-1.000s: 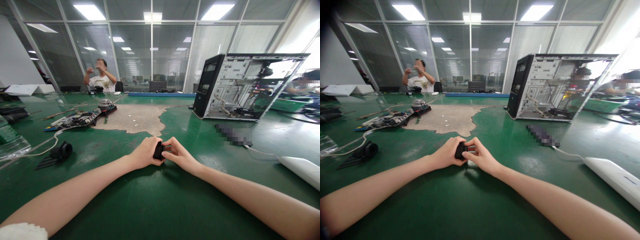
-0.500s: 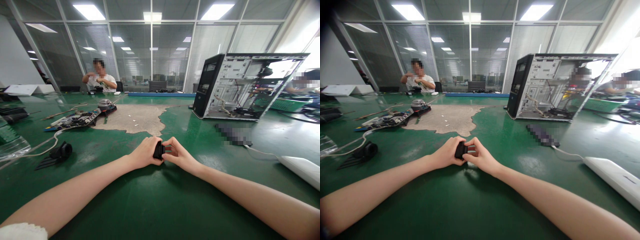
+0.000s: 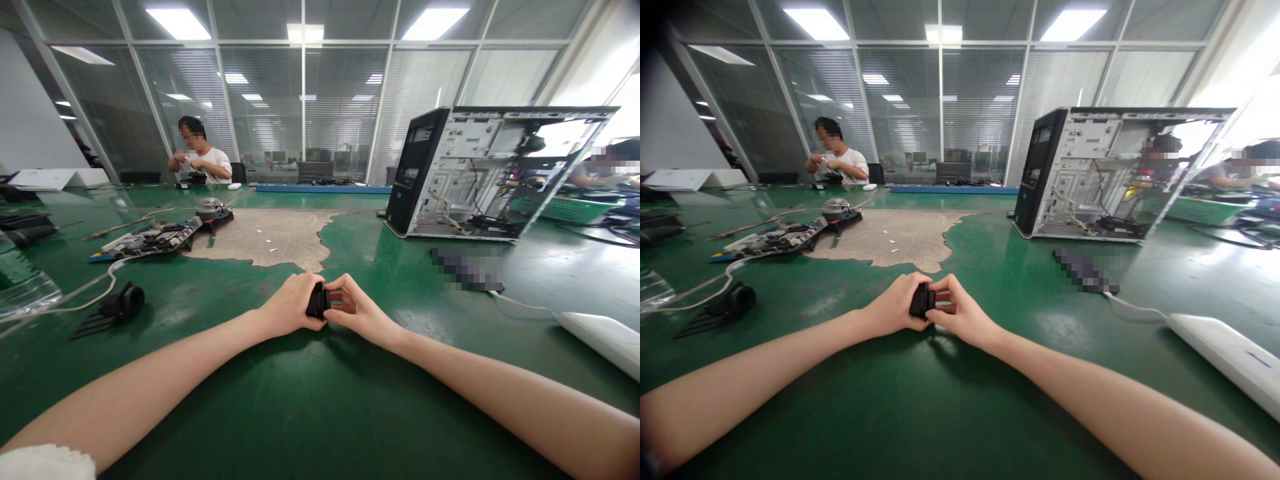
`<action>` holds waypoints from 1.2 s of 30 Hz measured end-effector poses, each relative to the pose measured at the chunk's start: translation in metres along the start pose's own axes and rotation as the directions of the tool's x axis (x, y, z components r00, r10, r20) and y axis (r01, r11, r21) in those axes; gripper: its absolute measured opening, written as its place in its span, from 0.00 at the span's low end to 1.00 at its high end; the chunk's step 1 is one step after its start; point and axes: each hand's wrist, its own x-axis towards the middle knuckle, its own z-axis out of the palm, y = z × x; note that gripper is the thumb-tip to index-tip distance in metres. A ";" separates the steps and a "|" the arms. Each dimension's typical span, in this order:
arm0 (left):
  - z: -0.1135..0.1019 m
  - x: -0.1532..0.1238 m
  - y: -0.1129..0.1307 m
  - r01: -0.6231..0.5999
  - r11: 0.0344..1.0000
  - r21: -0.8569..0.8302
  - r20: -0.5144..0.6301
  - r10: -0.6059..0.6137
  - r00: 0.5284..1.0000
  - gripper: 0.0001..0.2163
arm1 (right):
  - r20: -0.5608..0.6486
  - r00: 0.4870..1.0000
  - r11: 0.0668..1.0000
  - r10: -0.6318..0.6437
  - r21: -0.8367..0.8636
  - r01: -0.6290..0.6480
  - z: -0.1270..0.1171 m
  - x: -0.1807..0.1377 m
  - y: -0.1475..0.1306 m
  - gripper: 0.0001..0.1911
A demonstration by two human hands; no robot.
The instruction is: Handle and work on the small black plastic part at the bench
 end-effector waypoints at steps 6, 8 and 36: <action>0.001 0.000 0.000 -0.023 1.000 0.006 -0.009 0.023 1.000 0.24 | -0.053 0.999 0.999 -0.007 -0.045 0.005 -0.001 0.001 0.003 0.11; 0.001 0.000 -0.001 -0.027 1.000 0.005 -0.006 0.027 1.000 0.24 | -0.056 0.998 0.998 -0.009 -0.064 0.006 -0.001 0.001 0.004 0.12; 0.000 0.000 0.000 -0.009 1.000 0.004 -0.006 0.009 1.000 0.24 | -0.019 1.000 1.000 0.006 0.001 -0.006 0.001 0.000 0.000 0.15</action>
